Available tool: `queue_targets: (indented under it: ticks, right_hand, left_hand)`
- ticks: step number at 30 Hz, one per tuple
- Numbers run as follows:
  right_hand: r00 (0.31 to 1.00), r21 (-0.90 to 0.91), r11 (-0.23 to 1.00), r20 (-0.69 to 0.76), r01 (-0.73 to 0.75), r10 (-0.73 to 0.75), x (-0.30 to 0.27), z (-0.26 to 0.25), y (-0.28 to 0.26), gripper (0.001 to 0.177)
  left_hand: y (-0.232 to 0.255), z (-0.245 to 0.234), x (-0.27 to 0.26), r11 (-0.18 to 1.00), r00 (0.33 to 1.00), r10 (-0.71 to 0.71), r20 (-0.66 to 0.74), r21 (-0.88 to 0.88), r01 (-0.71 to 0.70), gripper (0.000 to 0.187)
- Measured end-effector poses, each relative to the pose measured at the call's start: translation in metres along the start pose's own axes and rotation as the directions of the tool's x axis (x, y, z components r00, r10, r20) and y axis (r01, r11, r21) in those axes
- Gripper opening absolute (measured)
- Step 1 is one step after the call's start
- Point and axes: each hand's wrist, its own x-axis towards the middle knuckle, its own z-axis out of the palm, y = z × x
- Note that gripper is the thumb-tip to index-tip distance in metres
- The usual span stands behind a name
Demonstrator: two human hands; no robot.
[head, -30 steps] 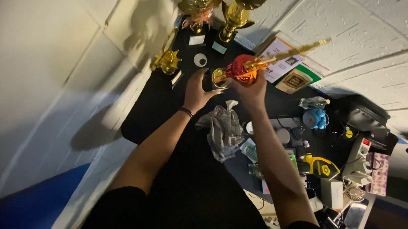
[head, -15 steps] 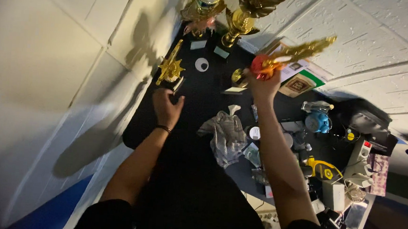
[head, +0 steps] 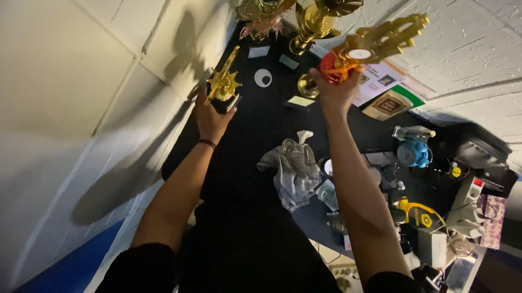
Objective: The recorder uses a cloth to wipe and clean several trophies and books on a desk.
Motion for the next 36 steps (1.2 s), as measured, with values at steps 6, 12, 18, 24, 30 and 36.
queue_targets:
  ticks: [6, 12, 18, 24, 30, 36]
  right_hand:
    - [0.986, -0.106, 0.991, 0.135, -0.083, 0.097, -0.006, 0.02, -0.03, 0.084]
    - [0.955, -0.104, 0.987, 0.284, 0.123, -0.089, -0.004, 0.045, -0.049, 0.091]
    - [0.871, -0.037, 0.999, 0.492, 0.036, -0.013, 0.0, 0.089, -0.064, 0.082]
    - [0.759, 0.09, 0.898, 0.502, 0.43, -0.414, -0.002, 0.134, -0.069, 0.073]
    - [0.714, 0.144, 0.939, 0.616, 0.314, -0.333, -0.002, 0.174, -0.071, 0.077]
    - [0.691, 0.164, 0.922, 0.62, 0.35, -0.372, 0.002, 0.182, -0.073, 0.081]
  left_hand:
    - [0.005, -0.007, 0.004, 0.998, 0.999, 0.038, 0.031, -0.041, -0.037, 0.077]
    - [-0.005, -0.002, -0.016, 0.995, 0.996, 0.042, -0.076, -0.09, -0.048, 0.074]
    - [-0.025, 0.002, -0.033, 0.998, 0.981, 0.042, -0.192, -0.047, -0.052, 0.081]
    - [-0.028, -0.008, -0.039, 0.992, 0.983, -0.124, -0.137, -0.024, 0.122, 0.084]
    - [-0.021, -0.022, -0.037, 0.999, 0.968, -0.031, -0.25, 0.015, 0.036, 0.084]
    - [-0.009, -0.031, -0.034, 0.989, 0.981, -0.03, -0.191, -0.146, 0.001, 0.077]
